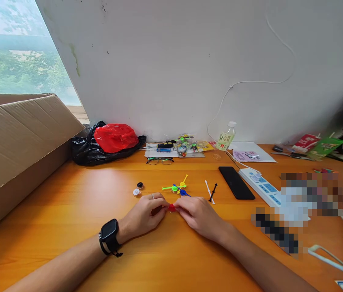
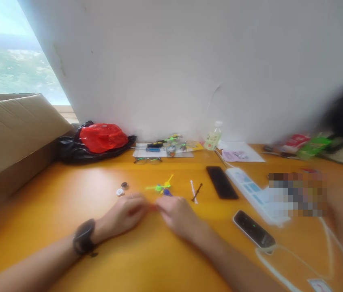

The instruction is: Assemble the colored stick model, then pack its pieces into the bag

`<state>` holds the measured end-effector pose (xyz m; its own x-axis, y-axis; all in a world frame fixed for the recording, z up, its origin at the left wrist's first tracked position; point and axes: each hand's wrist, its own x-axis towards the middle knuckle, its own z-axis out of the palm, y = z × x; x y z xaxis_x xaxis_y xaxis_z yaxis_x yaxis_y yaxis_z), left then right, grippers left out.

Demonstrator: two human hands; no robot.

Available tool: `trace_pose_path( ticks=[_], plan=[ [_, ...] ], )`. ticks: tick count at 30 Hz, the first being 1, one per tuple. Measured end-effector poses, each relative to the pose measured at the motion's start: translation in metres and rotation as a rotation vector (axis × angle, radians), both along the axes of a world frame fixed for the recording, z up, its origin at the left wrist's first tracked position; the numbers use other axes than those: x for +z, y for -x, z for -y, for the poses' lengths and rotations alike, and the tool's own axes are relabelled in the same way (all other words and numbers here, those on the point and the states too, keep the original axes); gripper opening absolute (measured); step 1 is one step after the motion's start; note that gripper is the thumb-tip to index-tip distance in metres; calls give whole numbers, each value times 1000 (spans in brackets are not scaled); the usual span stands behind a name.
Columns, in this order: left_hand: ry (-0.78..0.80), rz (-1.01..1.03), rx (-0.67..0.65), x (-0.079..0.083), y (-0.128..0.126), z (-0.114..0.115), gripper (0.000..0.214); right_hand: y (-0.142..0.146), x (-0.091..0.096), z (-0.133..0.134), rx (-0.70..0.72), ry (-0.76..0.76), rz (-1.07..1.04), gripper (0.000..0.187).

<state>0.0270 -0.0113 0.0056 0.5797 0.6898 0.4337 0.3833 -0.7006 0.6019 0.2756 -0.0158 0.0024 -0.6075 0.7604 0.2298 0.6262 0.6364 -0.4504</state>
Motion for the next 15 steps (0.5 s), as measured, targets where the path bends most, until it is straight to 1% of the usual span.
trace_pose_path(
  ticks=[4,9,15],
  plan=[
    [-13,-14,-11,1,0,1,23,0,-1,1,6,-32,35,17],
    [-74,-63,-82,3,0,1,28,-1,0,0,24,-58,61,19],
    [-127,-84,-69,1,-1,0,25,-1,1,-1,35,-97,81,18]
  ],
)
